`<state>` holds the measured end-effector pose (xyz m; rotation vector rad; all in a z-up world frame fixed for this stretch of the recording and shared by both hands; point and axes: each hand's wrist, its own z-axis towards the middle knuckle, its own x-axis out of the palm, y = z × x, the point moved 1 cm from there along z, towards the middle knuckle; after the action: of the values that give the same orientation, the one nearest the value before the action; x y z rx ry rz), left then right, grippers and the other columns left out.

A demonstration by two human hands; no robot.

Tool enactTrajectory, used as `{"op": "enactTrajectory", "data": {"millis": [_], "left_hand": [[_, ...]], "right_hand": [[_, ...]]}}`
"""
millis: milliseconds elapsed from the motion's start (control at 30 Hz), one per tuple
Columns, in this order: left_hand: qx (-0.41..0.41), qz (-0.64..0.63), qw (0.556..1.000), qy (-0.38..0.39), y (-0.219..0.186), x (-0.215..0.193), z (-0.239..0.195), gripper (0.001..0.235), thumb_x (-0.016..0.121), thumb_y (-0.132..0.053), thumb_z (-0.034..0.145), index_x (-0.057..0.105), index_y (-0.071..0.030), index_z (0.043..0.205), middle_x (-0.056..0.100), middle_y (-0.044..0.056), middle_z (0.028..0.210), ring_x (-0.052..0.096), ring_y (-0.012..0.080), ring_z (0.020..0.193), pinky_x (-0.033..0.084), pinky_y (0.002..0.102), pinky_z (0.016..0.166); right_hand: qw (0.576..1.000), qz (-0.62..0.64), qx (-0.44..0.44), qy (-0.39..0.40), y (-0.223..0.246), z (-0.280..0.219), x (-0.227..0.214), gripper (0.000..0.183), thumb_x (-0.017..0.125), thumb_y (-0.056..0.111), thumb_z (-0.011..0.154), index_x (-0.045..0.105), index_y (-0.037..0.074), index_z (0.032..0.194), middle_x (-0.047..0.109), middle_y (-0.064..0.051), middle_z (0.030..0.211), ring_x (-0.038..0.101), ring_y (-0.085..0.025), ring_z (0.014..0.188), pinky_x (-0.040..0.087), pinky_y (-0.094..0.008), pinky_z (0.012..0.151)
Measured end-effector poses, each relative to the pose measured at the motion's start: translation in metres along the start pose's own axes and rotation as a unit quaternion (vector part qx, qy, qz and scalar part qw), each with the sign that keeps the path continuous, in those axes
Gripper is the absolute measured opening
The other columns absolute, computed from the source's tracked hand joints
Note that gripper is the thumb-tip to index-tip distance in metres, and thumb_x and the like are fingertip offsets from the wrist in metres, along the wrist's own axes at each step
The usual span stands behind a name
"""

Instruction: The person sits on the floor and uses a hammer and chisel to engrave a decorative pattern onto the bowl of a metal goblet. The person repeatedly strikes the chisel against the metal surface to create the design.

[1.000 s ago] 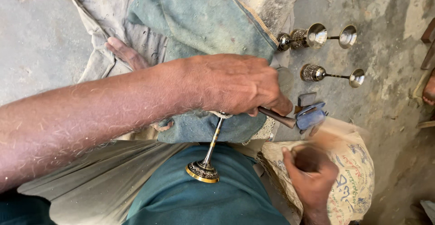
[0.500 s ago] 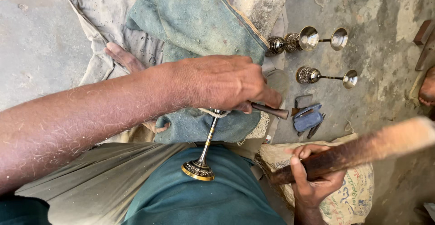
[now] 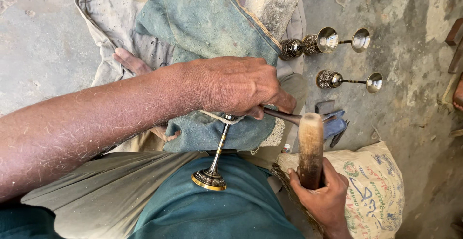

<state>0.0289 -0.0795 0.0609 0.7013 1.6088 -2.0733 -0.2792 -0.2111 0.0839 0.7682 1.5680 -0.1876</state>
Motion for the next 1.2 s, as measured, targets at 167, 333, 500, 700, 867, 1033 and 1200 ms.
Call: {"op": "enactTrajectory", "data": {"millis": [167,333,500,700,867,1033,1200], "left_hand": [[-0.028,-0.014,0.999,0.014,-0.001,-0.001,-0.001,0.057,0.077,-0.024,0.082,0.061,-0.023,0.137,0.076,0.011,0.088,0.072,0.0328,0.089,0.056,0.048,0.078],[-0.014,-0.007,1.000,0.002,0.001,-0.005,0.000,0.058,0.077,-0.021,0.081,0.062,-0.023,0.137,0.075,0.012,0.087,0.072,0.0341,0.087,0.056,0.049,0.074],[-0.006,-0.007,1.000,-0.005,0.003,0.002,-0.002,0.050,0.078,-0.021,0.082,0.063,-0.018,0.130,0.076,0.011,0.086,0.073,0.0327,0.088,0.056,0.049,0.077],[0.025,-0.037,0.998,-0.054,0.003,0.001,-0.005,0.051,0.078,-0.020,0.080,0.064,-0.017,0.129,0.076,0.011,0.087,0.073,0.0330,0.086,0.056,0.049,0.073],[-0.002,-0.025,0.999,-0.037,0.004,-0.001,-0.004,0.052,0.078,-0.022,0.080,0.063,-0.019,0.129,0.075,0.012,0.084,0.072,0.0349,0.085,0.055,0.050,0.072],[0.023,-0.029,0.998,-0.048,0.009,0.001,-0.005,0.048,0.078,-0.022,0.082,0.064,-0.015,0.127,0.076,0.012,0.088,0.073,0.0348,0.087,0.054,0.051,0.073],[0.035,-0.044,0.996,-0.071,0.011,0.004,-0.009,0.048,0.078,-0.021,0.080,0.064,-0.016,0.126,0.077,0.010,0.090,0.073,0.0336,0.086,0.055,0.050,0.072]], "right_hand": [[0.953,0.292,0.023,-0.074,-0.007,-0.007,0.001,0.016,0.079,-0.006,0.084,0.067,0.002,0.092,0.070,-0.006,0.082,0.069,-0.013,0.070,0.058,-0.028,0.064],[0.974,0.213,-0.024,-0.079,0.003,0.002,-0.004,0.029,0.081,-0.005,0.077,0.064,0.000,0.100,0.070,-0.007,0.082,0.067,-0.015,0.069,0.058,-0.029,0.065],[0.998,0.030,0.046,0.034,0.008,0.007,-0.010,0.035,0.090,-0.002,0.066,0.068,-0.001,0.094,0.070,-0.006,0.065,0.068,-0.016,0.054,0.054,-0.031,0.054],[0.971,0.236,0.009,-0.047,-0.004,0.005,-0.014,0.022,0.081,-0.004,0.079,0.065,0.004,0.093,0.070,-0.004,0.079,0.071,-0.013,0.068,0.060,-0.028,0.063],[0.964,0.255,-0.017,-0.077,0.001,0.015,-0.017,0.026,0.082,-0.001,0.080,0.065,0.003,0.100,0.071,-0.004,0.081,0.070,-0.012,0.071,0.061,-0.029,0.065],[0.994,0.107,0.001,0.013,0.001,0.017,-0.021,0.028,0.086,0.002,0.072,0.068,0.002,0.094,0.069,-0.005,0.072,0.066,-0.011,0.062,0.054,-0.028,0.057],[0.986,0.165,0.036,0.012,-0.010,0.014,-0.022,0.016,0.084,0.000,0.079,0.069,0.003,0.083,0.071,-0.005,0.075,0.067,-0.011,0.062,0.055,-0.027,0.057]]}}
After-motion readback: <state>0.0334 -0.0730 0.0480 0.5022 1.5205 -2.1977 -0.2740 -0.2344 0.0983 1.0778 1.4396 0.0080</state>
